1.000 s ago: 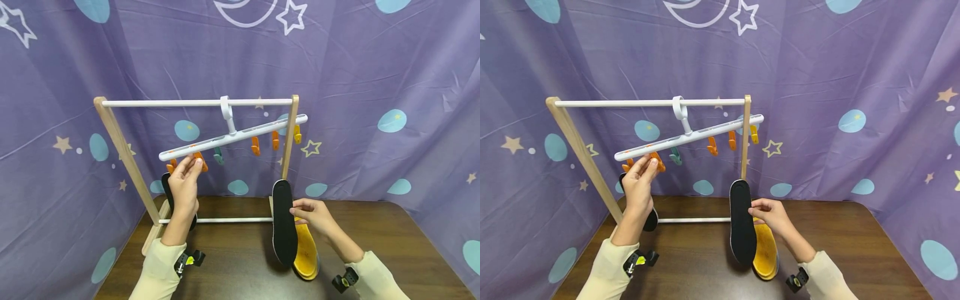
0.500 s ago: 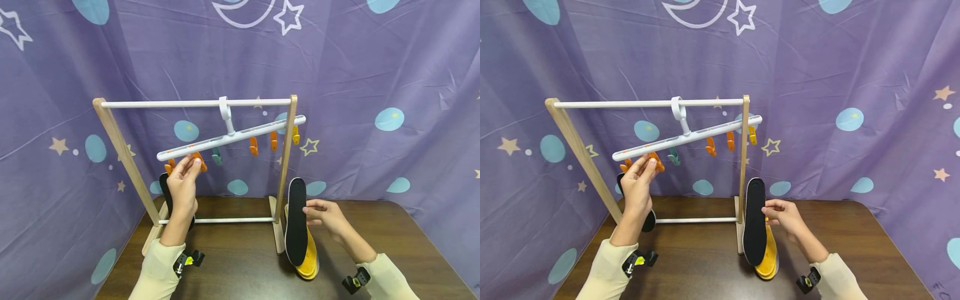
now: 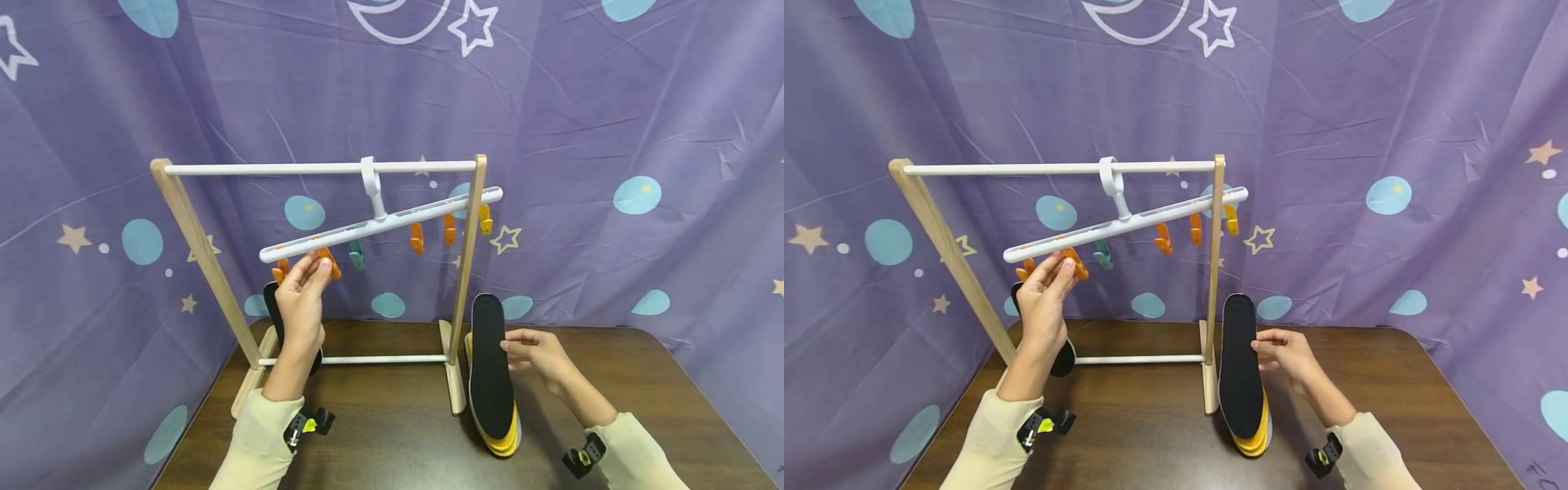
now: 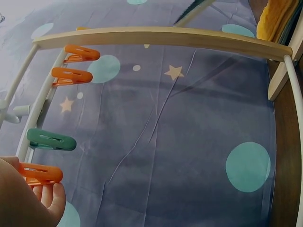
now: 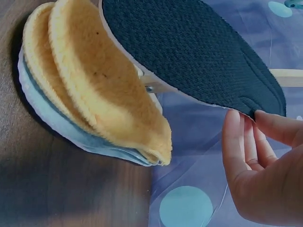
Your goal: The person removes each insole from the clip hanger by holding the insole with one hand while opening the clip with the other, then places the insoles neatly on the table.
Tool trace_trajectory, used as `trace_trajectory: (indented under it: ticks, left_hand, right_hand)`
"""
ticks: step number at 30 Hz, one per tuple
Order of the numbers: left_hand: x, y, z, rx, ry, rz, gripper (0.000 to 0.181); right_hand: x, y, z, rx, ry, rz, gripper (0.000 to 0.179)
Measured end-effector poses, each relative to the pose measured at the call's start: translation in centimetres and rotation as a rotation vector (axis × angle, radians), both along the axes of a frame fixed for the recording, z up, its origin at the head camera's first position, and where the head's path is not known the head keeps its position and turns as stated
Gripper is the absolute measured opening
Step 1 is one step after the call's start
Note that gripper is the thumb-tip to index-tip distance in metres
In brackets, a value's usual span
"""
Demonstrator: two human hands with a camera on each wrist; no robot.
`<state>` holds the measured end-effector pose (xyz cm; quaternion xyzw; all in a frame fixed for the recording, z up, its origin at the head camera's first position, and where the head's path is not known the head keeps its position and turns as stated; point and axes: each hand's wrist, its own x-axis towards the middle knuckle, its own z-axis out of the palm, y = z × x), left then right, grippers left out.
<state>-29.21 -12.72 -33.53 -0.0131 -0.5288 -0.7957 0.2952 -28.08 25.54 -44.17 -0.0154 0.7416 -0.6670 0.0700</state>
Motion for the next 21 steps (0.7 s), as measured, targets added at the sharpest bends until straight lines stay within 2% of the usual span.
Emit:
trace_trajectory:
  ticks: [13, 21]
  left_hand:
    - [-0.2, 0.2, -0.2, -0.009, -0.002, -0.004, 0.038]
    - [-0.1, 0.4, -0.1, -0.007, 0.005, -0.009, 0.038]
  right_hand:
    - [-0.5, 0.1, -1.5, 0.069, -0.068, -0.048, 0.029]
    - [-0.3, 0.0, -2.3, 0.110, -0.077, -0.042, 0.029]
